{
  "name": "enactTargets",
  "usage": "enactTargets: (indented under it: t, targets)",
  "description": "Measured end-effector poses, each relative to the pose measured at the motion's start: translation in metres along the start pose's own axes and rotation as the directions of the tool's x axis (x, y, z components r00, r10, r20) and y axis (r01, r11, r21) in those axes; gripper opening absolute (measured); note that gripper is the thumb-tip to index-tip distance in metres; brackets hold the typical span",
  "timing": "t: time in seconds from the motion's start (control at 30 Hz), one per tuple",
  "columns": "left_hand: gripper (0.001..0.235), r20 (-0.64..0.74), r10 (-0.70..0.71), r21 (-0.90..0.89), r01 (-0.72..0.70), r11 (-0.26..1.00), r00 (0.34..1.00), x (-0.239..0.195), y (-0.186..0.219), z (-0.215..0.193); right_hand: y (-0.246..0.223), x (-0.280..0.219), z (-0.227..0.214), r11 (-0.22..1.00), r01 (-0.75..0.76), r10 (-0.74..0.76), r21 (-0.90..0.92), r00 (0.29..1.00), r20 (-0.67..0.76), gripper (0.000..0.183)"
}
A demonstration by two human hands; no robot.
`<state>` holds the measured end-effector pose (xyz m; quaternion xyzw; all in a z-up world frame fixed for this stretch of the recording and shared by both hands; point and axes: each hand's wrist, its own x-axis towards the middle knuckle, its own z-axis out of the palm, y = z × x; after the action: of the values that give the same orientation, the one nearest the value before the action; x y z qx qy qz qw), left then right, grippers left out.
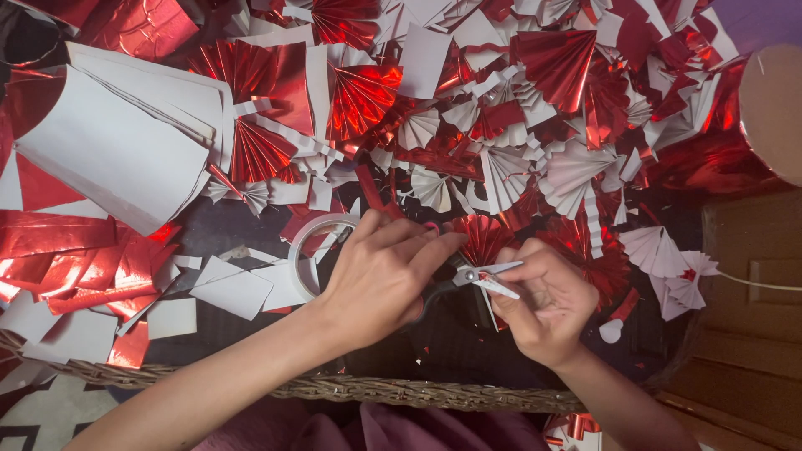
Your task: The person is using double-sided tape and scissors to assemble decorative red and white paper fans by joining individual folded segments.
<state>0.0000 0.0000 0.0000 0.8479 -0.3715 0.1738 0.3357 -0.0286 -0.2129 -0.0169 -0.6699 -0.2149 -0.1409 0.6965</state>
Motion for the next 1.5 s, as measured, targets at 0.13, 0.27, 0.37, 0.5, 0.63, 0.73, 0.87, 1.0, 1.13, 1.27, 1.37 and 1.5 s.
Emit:
enactTargets:
  t: [0.13,0.27,0.37,0.5,0.63,0.73,0.87,1.0,1.13,1.27,1.37,1.5]
  targets:
    - [0.031,-0.011,0.012,0.035,-0.012,0.999,1.0,-0.004,-0.01,0.009,-0.002,0.007,-0.002,1.0,0.027,-0.026,-0.011,0.999,0.035,0.012]
    - [0.023,-0.033,0.024,0.093,-0.021,0.995,0.999,-0.003,-0.01,0.008,-0.005,0.01,-0.002,0.998,0.039,-0.037,-0.038,0.998,0.045,0.011]
    - [0.019,-0.043,0.02,0.117,-0.015,0.993,0.999,-0.004,-0.011,0.008,-0.003,0.009,-0.004,0.998,0.041,-0.039,-0.052,0.998,0.047,0.011]
    - [0.016,-0.038,0.016,0.116,-0.012,0.993,0.999,-0.006,-0.013,0.01,-0.002,0.008,-0.006,0.998,0.032,-0.029,-0.046,0.998,0.058,0.009]
    - [0.02,-0.05,0.027,0.17,-0.018,0.985,0.998,-0.001,-0.01,0.004,-0.008,0.015,-0.001,0.997,0.028,-0.022,-0.078,0.997,0.079,0.009]
    - [0.026,-0.032,0.028,0.115,-0.024,0.993,0.999,-0.001,-0.006,0.003,-0.009,0.015,-0.002,0.996,0.051,-0.044,-0.072,0.994,0.099,0.008]
    - [0.022,-0.022,0.058,0.196,-0.053,0.979,0.998,0.002,-0.014,0.001,-0.012,0.018,-0.003,0.99,0.031,-0.018,-0.135,0.995,0.102,0.01]
    - [0.014,-0.042,0.091,0.278,-0.075,0.958,0.995,0.003,-0.019,-0.001,-0.012,0.02,-0.004,0.987,0.024,-0.003,-0.16,0.991,0.131,0.013]
    - [0.012,-0.039,0.087,0.28,-0.073,0.957,0.995,0.002,-0.022,-0.001,-0.01,0.02,-0.005,0.988,0.012,0.008,-0.154,0.991,0.134,0.013]
    - [0.008,-0.031,0.088,0.298,-0.074,0.952,0.996,-0.001,-0.026,-0.001,-0.011,0.019,-0.006,0.986,-0.025,0.048,-0.166,0.989,0.137,0.014]
    - [0.006,-0.036,0.095,0.321,-0.078,0.944,0.995,-0.002,-0.03,-0.003,-0.01,0.018,-0.006,0.982,-0.043,0.069,-0.185,0.988,0.136,0.014]
    - [0.018,-0.032,0.066,0.375,-0.049,0.926,0.997,0.008,-0.032,-0.023,-0.016,0.011,-0.002,0.965,-0.212,0.23,-0.157,0.967,0.112,0.009]
